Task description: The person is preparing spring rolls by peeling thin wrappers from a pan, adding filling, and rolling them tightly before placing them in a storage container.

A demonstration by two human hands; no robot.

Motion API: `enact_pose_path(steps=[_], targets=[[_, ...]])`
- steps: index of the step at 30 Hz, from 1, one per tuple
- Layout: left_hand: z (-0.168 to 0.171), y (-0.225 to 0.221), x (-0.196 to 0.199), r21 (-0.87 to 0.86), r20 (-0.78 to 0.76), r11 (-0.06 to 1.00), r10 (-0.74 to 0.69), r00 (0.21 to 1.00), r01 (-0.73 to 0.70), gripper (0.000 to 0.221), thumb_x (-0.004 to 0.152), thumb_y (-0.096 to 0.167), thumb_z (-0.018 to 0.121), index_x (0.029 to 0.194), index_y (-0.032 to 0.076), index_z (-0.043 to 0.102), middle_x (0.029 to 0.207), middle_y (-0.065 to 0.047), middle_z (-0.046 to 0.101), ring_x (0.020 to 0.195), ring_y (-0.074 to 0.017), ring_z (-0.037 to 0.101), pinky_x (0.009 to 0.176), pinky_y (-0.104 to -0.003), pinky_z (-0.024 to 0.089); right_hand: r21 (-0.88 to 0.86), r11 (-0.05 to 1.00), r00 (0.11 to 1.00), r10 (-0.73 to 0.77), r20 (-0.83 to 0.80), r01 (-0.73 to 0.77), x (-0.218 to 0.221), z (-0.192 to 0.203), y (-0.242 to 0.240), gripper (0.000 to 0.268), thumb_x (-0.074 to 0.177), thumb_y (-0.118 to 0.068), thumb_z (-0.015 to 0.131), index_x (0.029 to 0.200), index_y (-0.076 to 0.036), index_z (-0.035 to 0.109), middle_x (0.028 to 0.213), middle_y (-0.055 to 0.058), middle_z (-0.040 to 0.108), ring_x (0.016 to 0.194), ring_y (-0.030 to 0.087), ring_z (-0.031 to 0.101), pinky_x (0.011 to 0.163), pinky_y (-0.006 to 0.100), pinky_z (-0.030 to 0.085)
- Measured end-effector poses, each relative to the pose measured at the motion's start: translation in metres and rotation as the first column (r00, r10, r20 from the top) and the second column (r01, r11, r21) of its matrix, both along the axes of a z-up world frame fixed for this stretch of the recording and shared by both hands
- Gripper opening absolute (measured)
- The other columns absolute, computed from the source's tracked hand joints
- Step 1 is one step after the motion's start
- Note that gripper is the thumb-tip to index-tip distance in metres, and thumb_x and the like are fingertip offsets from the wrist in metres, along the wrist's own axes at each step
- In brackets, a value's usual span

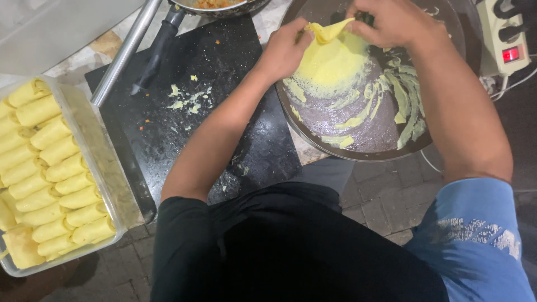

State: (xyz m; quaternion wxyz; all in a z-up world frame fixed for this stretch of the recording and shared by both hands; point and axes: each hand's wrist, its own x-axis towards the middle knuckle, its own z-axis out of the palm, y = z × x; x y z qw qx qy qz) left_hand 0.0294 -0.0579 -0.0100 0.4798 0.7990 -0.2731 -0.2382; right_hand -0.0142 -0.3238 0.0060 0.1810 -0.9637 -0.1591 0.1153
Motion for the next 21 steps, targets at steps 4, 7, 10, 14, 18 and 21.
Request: enact_pose_path(steps=[4, 7, 10, 14, 18, 21], targets=[[-0.003, 0.002, -0.002, -0.025, 0.019, 1.000, 0.016, 1.000, -0.015, 0.022, 0.104, 0.028, 0.044, 0.087, 0.015, 0.045, 0.070, 0.003, 0.039, 0.060, -0.0089, 0.033, 0.055, -0.030, 0.027, 0.151, 0.986, 0.996, -0.061, -0.057, 0.069, -0.005, 0.001, 0.000, 0.019, 0.110, -0.021, 0.055, 0.118, -0.005, 0.063, 0.106, 0.012, 0.066, 0.092, 0.029, 0.061, 0.070, 0.044, 0.044], [-0.011, 0.002, -0.003, -0.066, 0.047, 0.997, 0.031, 0.998, -0.028, 0.027, 0.104, 0.029, 0.045, 0.082, 0.015, 0.038, 0.070, 0.003, 0.037, 0.064, -0.0107, 0.034, 0.058, -0.032, 0.028, 0.204, 0.961, 0.976, -0.155, -0.151, 0.184, -0.015, 0.011, 0.006, 0.016, 0.112, -0.022, 0.053, 0.117, -0.008, 0.060, 0.106, 0.009, 0.066, 0.088, 0.024, 0.060, 0.070, 0.041, 0.044], [0.004, 0.004, -0.010, -0.067, 0.030, 0.997, 0.035, 0.999, -0.033, 0.023, 0.103, 0.031, 0.044, 0.090, 0.013, 0.051, 0.069, 0.003, 0.040, 0.061, -0.0100, 0.038, 0.057, -0.032, 0.030, 0.301, 0.948, 0.994, -0.089, -0.063, 0.103, -0.020, 0.001, 0.000, 0.015, 0.111, -0.018, 0.056, 0.116, -0.005, 0.060, 0.113, 0.011, 0.064, 0.104, 0.029, 0.063, 0.083, 0.043, 0.049], [0.018, 0.009, -0.017, -0.095, -0.045, 0.995, -0.003, 0.999, -0.001, 0.024, 0.104, 0.030, 0.045, 0.085, 0.016, 0.044, 0.070, 0.005, 0.036, 0.060, -0.0084, 0.035, 0.055, -0.030, 0.029, 0.374, 0.903, 0.973, -0.163, -0.163, 0.214, -0.039, 0.016, 0.006, 0.013, 0.110, -0.016, 0.056, 0.116, -0.005, 0.058, 0.106, 0.008, 0.062, 0.089, 0.021, 0.059, 0.073, 0.034, 0.047], [0.022, 0.016, -0.020, -0.134, -0.012, 0.987, -0.091, 0.996, 0.088, 0.027, 0.105, 0.031, 0.046, 0.082, 0.017, 0.042, 0.068, 0.005, 0.037, 0.059, -0.0084, 0.036, 0.054, -0.030, 0.027, 0.451, 0.860, 0.964, -0.151, -0.218, 0.237, -0.054, 0.031, 0.010, 0.011, 0.111, -0.016, 0.057, 0.115, -0.005, 0.057, 0.100, 0.005, 0.062, 0.085, 0.017, 0.059, 0.073, 0.030, 0.047], [0.029, 0.020, -0.024, -0.167, -0.012, 0.979, -0.119, 0.993, 0.116, 0.028, 0.106, 0.029, 0.046, 0.081, 0.017, 0.039, 0.069, 0.006, 0.034, 0.060, -0.0079, 0.033, 0.056, -0.029, 0.027, 0.495, 0.855, 0.980, -0.073, -0.187, 0.158, -0.064, 0.029, 0.004, 0.011, 0.111, -0.010, 0.057, 0.116, -0.001, 0.057, 0.097, 0.008, 0.063, 0.083, 0.016, 0.060, 0.070, 0.028, 0.047]])
